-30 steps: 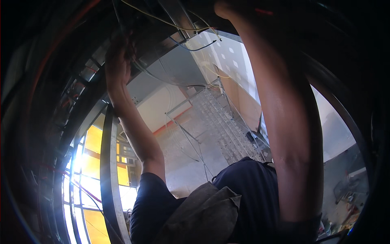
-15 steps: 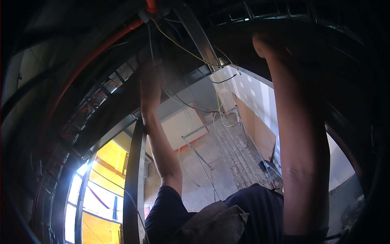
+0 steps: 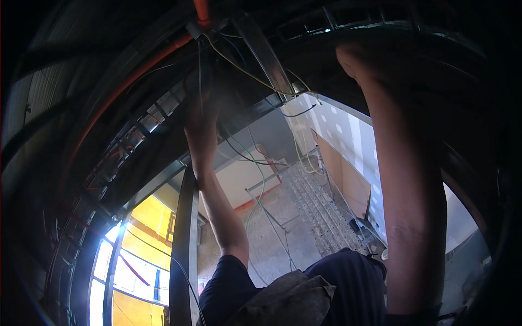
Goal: The person puts on eyeglasses, removes tape and strips insulation from hanging wires using pliers and by hand, and arranges the wires in the ceiling frame.
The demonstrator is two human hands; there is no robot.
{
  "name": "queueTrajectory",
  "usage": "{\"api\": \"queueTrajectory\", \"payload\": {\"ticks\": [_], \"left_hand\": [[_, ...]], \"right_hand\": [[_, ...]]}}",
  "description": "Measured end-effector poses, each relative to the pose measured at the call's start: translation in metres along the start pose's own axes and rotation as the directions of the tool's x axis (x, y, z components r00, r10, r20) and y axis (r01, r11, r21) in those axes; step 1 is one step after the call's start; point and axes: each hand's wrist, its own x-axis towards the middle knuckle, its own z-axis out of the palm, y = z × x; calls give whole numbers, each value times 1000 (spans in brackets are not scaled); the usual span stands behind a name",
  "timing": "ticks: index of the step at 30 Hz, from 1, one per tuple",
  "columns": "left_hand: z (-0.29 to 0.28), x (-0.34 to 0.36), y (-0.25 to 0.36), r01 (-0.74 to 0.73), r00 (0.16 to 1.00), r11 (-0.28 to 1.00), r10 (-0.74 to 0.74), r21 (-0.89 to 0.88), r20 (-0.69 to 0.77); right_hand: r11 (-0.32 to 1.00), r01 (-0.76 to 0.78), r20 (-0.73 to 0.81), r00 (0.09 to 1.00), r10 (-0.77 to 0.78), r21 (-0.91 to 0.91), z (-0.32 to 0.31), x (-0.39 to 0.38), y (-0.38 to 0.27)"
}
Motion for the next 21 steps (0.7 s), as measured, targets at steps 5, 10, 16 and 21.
{"api": "queueTrajectory", "payload": {"ticks": [5, 10, 16, 21], "left_hand": [[9, -28, 10, 149, 987, 933, -160, -329, -9], [6, -54, -1, 258, 955, 844, -298, -471, -10], [6, -81, -9, 281, 952, 740, -293, -610, 83], [25, -110, -3, 333, 934, 663, -332, -671, 135]], "right_hand": [[994, 108, -72, 992, -108, 5, -18, 13, -23], [888, 352, -302, 916, -263, 296, -43, -24, -72], [301, 93, -19, 971, -240, 949, -26, -129, -115], [219, 96, -43, 971, -235, 971, 30, -154, -139]]}}
